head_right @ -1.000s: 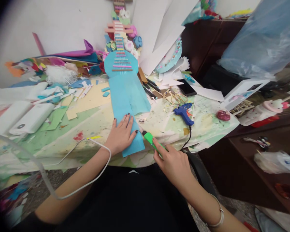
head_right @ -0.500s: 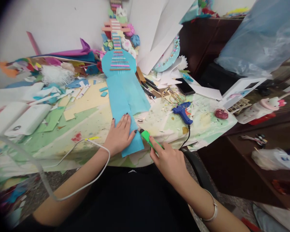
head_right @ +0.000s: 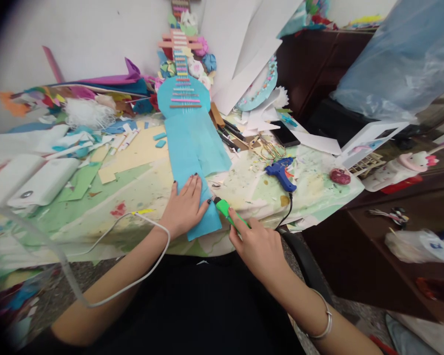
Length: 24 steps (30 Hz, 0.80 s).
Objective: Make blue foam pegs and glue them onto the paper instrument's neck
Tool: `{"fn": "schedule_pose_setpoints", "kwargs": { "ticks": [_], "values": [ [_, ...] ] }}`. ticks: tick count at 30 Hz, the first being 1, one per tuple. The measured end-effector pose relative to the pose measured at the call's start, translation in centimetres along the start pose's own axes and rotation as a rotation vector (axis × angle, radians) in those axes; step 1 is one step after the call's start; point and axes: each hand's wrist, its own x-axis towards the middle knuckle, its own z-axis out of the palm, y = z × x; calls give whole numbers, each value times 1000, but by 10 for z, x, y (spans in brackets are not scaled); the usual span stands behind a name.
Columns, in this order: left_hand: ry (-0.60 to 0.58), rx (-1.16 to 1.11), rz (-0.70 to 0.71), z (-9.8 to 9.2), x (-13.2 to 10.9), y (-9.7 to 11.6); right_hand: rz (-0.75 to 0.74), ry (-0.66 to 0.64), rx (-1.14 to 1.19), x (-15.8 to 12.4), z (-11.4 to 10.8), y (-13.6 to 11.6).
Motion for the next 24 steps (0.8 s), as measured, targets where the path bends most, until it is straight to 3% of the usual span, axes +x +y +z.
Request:
{"fn": "schedule_pose_setpoints", "kwargs": {
  "ticks": [4,14,24],
  "values": [
    [-7,-7,-1,-1,0,0,5,1,-5,2,-1,-1],
    [19,-21,14,0,-1,-1,-50,-6,85,5,0,29],
    [13,-50,9,-2,0,0,-67,-36,168,2,0,39]
  ]
}}
